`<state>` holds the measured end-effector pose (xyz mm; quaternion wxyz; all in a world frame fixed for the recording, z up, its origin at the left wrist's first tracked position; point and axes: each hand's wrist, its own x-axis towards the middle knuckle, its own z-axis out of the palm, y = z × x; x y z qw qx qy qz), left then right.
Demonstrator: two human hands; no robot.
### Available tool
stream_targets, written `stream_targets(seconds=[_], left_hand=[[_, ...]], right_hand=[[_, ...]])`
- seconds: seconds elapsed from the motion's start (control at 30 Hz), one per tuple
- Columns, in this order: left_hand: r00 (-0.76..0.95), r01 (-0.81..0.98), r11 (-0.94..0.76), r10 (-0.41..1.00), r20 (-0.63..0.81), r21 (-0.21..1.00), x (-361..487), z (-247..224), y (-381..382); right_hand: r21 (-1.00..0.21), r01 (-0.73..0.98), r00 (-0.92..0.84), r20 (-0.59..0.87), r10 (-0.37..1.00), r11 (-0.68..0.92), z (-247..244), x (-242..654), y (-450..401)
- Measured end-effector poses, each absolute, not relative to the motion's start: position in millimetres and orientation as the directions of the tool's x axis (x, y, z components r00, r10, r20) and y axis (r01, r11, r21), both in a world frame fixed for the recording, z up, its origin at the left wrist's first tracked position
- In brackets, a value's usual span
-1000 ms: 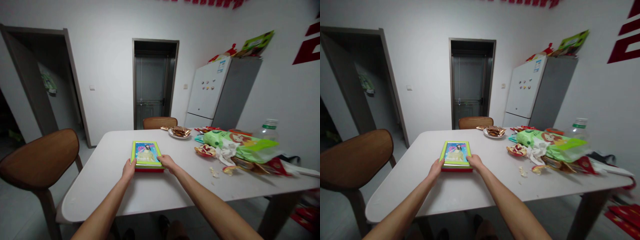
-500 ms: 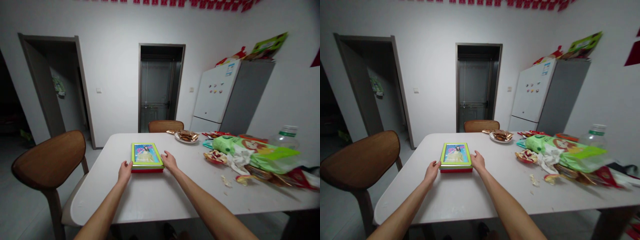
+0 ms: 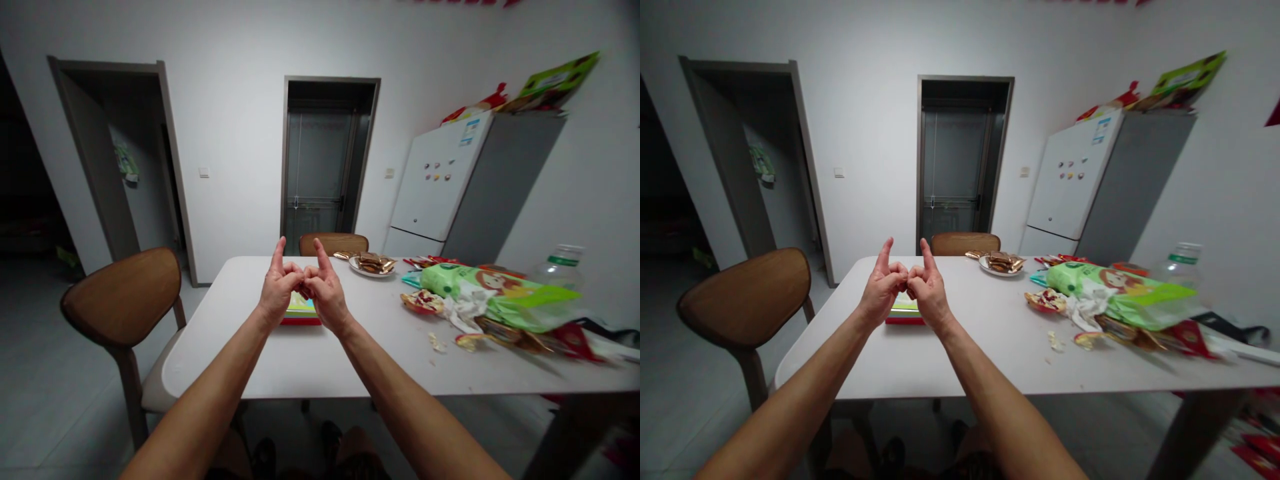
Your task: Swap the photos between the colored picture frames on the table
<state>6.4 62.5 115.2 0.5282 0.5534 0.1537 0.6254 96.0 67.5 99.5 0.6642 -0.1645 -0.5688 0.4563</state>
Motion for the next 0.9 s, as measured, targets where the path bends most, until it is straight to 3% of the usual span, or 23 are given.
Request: stream_targets(seconds=[0.23,0.33,0.47,0.67,0.9], left_hand=[[0.122,-0.487,-0.345,0.883,0.454,0.802,6.5,92.1,71.9],[0.061,-0.487,-0.253,0.945,0.322,0.836,2.0,87.7,76.8],[0.122,-0.466,-0.107,0.975,0.183,0.878,-6.7,90.0,80.7],[0.326,-0.379,0.094,0.945,0.037,0.921,-8.7,94.0,79.6],[0.271,-0.343,0.096,0.963,0.000,0.934,-7.2,84.3,82.4]], right_hand=[[-0.786,-0.426,-0.070,0.523,0.850,0.448,80.0,97.6,75.2],[-0.833,-0.443,-0.035,0.386,0.922,0.332,73.7,97.1,83.1],[-0.858,-0.482,0.038,0.185,0.982,0.180,72.6,97.3,91.5],[-0.894,-0.444,-0.118,0.129,0.985,0.064,79.6,91.4,88.9],[-0.955,-0.294,-0.113,0.086,0.990,0.049,72.8,86.2,93.6]])
